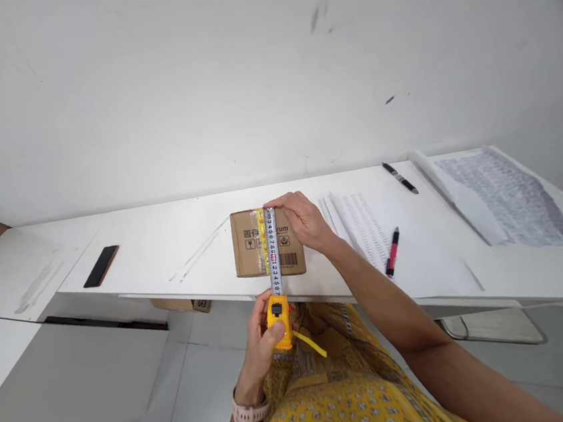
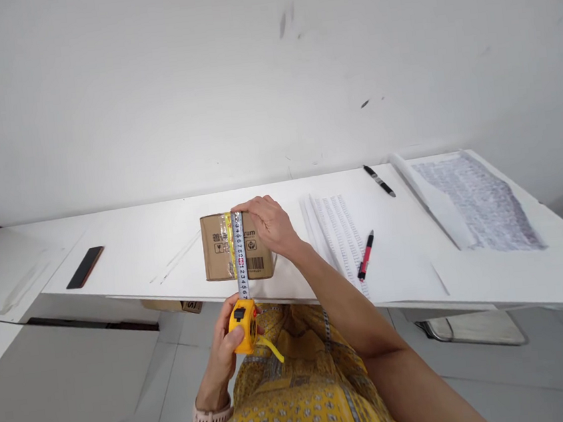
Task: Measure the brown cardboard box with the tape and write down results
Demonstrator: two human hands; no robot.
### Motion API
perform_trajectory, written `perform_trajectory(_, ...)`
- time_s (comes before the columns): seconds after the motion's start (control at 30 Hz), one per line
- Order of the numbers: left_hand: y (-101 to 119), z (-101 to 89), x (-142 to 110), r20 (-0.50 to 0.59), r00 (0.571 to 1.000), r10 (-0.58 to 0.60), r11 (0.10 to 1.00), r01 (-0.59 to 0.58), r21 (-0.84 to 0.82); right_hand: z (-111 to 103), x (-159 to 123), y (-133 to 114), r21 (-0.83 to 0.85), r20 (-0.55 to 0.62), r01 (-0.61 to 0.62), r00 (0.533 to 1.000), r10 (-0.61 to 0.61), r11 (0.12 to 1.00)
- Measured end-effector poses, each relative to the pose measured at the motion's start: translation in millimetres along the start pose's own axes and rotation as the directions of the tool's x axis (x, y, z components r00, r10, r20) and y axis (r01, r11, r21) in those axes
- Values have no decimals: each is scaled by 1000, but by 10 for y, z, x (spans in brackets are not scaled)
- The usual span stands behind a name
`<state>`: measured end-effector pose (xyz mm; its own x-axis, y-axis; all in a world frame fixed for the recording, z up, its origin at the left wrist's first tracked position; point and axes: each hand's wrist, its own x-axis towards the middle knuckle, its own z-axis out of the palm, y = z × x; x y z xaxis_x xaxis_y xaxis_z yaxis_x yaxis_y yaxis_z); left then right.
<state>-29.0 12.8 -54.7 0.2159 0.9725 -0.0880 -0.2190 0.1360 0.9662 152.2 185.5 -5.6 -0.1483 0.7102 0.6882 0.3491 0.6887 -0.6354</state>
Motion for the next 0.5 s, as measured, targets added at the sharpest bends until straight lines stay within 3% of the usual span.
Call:
perform_trajectory(0.07, 33, -13, -78, 1, 1000, 5, 997, -5, -80, -11, -29, -19, -3, -28, -14, 1000, 14, 1000)
perform_trajectory(0.17, 143, -63, -246, -56, 997, 53, 977, -63, -202, 6, -173, -87, -44, -165, -35, 986, 27, 998)
perform_trajectory(0.27, 287, -128, -379, -117, 982, 146, 965, -167, -203, 141, -438, -191, -153, -259, 88, 958, -125, 984)
perform_trajectory(0.4, 354, -173, -405, -173, 965, 196, 968, -219, -124, 492, -749, -245, -271, -90, 342, 921, -378, 900)
perform_trajectory(0.5, 257, -163, -353, -180, 973, 142, 984, -158, -80, 665, -806, -178, -328, 24, 380, 918, -395, 865)
